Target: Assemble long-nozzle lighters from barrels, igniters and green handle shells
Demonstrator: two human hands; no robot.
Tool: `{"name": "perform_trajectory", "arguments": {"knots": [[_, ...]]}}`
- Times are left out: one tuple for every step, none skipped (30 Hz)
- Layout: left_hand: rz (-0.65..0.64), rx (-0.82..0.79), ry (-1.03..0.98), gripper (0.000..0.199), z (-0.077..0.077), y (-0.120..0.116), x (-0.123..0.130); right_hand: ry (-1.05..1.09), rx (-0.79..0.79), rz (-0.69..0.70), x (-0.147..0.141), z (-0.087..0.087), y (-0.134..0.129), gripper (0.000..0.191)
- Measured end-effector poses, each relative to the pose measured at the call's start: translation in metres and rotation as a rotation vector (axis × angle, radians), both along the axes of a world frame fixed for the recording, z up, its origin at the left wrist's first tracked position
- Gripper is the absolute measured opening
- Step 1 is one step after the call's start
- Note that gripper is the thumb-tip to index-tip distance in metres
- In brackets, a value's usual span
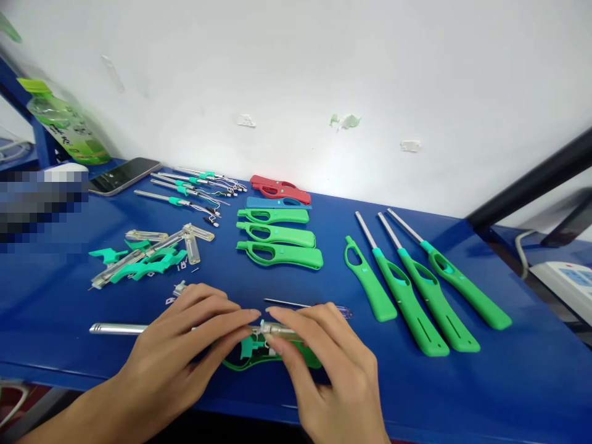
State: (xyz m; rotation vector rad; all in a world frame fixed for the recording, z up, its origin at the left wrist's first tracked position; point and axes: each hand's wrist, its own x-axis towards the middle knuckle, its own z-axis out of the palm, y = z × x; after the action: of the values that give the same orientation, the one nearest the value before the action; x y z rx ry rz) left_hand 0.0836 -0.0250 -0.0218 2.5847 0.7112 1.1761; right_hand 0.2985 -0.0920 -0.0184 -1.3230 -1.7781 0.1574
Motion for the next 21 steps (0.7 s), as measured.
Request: {"name": "perform_trajectory", "arguments": {"knots": [[-0.014, -0.026, -0.025, 0.022, 0.0010, 0.0004, 0.0005, 0.012, -0.002, -0.009, 0.0001, 0.0001, -0.0001, 0.018], [-0.030, -0.052, -0.047, 0.019, 0.0024, 0.0007, 0.0009, 0.017, 0.001, -0.014, 0.0001, 0.0002, 0.0000, 0.016], [-0.042, -0.073, -0.063, 0.018, 0.0038, 0.0008, 0.0013, 0.016, 0.005, -0.015, 0.0000, 0.0002, 0.0002, 0.015], [-0.048, -0.085, -0.075, 0.018, 0.0051, 0.0008, 0.0016, 0.011, 0.016, -0.014, -0.0002, 0.0002, 0.0005, 0.015], [-0.047, -0.096, -0.082, 0.019, 0.0062, 0.0007, 0.0018, 0.003, 0.030, -0.008, -0.0003, 0.0001, 0.0010, 0.016], [-0.046, -0.104, -0.084, 0.019, 0.0068, 0.0005, 0.0020, -0.006, 0.043, -0.001, -0.0005, -0.0002, 0.0014, 0.016], [-0.046, -0.108, -0.084, 0.020, 0.0071, 0.0002, 0.0021, -0.013, 0.053, 0.008, -0.0004, -0.0004, 0.0018, 0.017], [-0.053, -0.102, -0.082, 0.019, 0.0071, -0.0002, 0.0023, -0.017, 0.058, 0.018, -0.0002, -0.0008, 0.0022, 0.018], [-0.061, -0.092, -0.080, 0.019, 0.0068, -0.0005, 0.0025, -0.015, 0.062, 0.024, 0.0002, -0.0011, 0.0023, 0.019], [-0.071, -0.075, -0.079, 0.019, 0.0064, -0.0008, 0.0027, -0.014, 0.065, 0.033, 0.0007, -0.0014, 0.0023, 0.019], [-0.079, -0.057, -0.075, 0.018, 0.0059, -0.0010, 0.0030, -0.017, 0.061, 0.039, 0.0014, -0.0015, 0.0021, 0.019], [-0.081, -0.039, -0.071, 0.018, 0.0056, -0.0011, 0.0033, -0.017, 0.058, 0.041, 0.0020, -0.0016, 0.0017, 0.019], [-0.080, -0.026, -0.066, 0.018, 0.0054, -0.0012, 0.0035, -0.020, 0.053, 0.045, 0.0025, -0.0015, 0.0012, 0.020], [-0.077, -0.016, -0.059, 0.018, 0.0053, -0.0013, 0.0037, -0.022, 0.051, 0.050, 0.0029, -0.0012, 0.0008, 0.021], [-0.073, -0.008, -0.053, 0.017, 0.0053, -0.0013, 0.0037, -0.021, 0.049, 0.052, 0.0031, -0.0009, 0.0003, 0.021], [-0.070, 0.001, -0.051, 0.017, 0.0054, -0.0013, 0.0038, -0.019, 0.052, 0.055, 0.0031, -0.0006, 0.0000, 0.021], [-0.068, 0.007, -0.050, 0.017, 0.0056, -0.0012, 0.0037, -0.019, 0.055, 0.058, 0.0030, -0.0003, -0.0002, 0.021], [-0.066, 0.014, -0.050, 0.017, 0.0057, -0.0012, 0.0036, -0.019, 0.059, 0.064, 0.0028, -0.0001, -0.0003, 0.022], [-0.063, 0.016, -0.049, 0.017, 0.0057, -0.0011, 0.0035, -0.020, 0.055, 0.071, 0.0026, 0.0000, -0.0003, 0.022], [-0.062, 0.017, -0.048, 0.017, 0.0057, -0.0010, 0.0034, -0.018, 0.052, 0.076, 0.0023, 0.0000, -0.0003, 0.023], [-0.061, 0.017, -0.045, 0.017, 0.0056, -0.0010, 0.0033, -0.015, 0.049, 0.079, 0.0019, 0.0000, -0.0003, 0.024]]}}
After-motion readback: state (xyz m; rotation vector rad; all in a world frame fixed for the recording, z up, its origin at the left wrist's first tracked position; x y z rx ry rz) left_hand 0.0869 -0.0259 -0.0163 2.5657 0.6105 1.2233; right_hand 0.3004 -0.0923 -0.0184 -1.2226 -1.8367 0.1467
